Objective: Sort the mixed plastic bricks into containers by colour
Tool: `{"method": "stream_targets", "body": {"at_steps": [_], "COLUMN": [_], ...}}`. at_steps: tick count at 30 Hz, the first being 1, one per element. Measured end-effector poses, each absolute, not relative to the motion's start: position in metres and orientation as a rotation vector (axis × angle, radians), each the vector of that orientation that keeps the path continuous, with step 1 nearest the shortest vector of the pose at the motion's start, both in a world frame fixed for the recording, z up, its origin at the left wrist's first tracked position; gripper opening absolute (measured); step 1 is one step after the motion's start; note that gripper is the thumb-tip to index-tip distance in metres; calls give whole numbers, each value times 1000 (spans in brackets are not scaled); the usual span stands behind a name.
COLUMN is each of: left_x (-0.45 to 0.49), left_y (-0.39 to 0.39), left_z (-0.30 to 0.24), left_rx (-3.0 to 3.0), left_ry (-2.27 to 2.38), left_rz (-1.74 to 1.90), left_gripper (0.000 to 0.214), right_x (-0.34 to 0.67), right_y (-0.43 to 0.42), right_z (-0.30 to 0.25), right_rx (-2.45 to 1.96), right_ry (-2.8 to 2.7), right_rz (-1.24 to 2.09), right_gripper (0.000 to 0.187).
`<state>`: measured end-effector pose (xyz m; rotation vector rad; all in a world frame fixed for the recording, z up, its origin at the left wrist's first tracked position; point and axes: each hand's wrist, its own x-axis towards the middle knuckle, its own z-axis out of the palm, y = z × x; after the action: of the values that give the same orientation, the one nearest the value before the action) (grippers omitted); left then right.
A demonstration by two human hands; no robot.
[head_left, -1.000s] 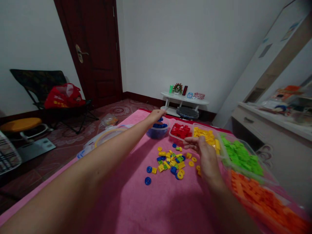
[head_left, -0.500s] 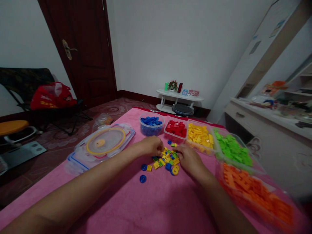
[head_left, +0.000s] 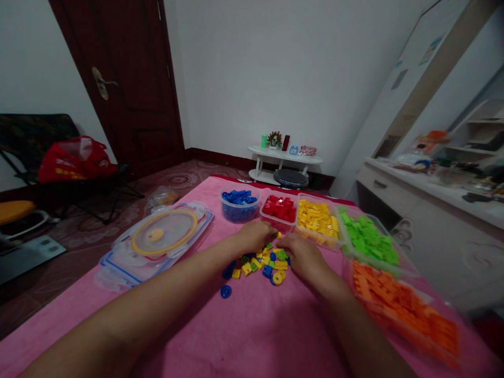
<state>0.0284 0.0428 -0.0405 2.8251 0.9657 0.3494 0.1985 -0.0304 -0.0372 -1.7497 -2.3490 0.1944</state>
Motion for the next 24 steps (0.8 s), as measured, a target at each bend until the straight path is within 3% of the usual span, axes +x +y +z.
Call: {"method": "stream_targets", "body": {"at_steps": [16,20,24], "left_x": [21,1,-20], "left_y": [46,35,27], "left_z": [-44,-22,-9], "left_rx": [2297,1646,929], "left_ry": [1289,1081,856], "left_rz": [557,729,715], "left_gripper": [24,23,20], "right_x": [201,200,193], "right_y": [-39,-42,-42], "right_z": [-22,-17,-12], "right_rx": [-2058,-2059,-1913], "right_ry": [-2324,-2335,-2185], "right_rz": [95,111,29], "right_gripper": [15,9,15]}}
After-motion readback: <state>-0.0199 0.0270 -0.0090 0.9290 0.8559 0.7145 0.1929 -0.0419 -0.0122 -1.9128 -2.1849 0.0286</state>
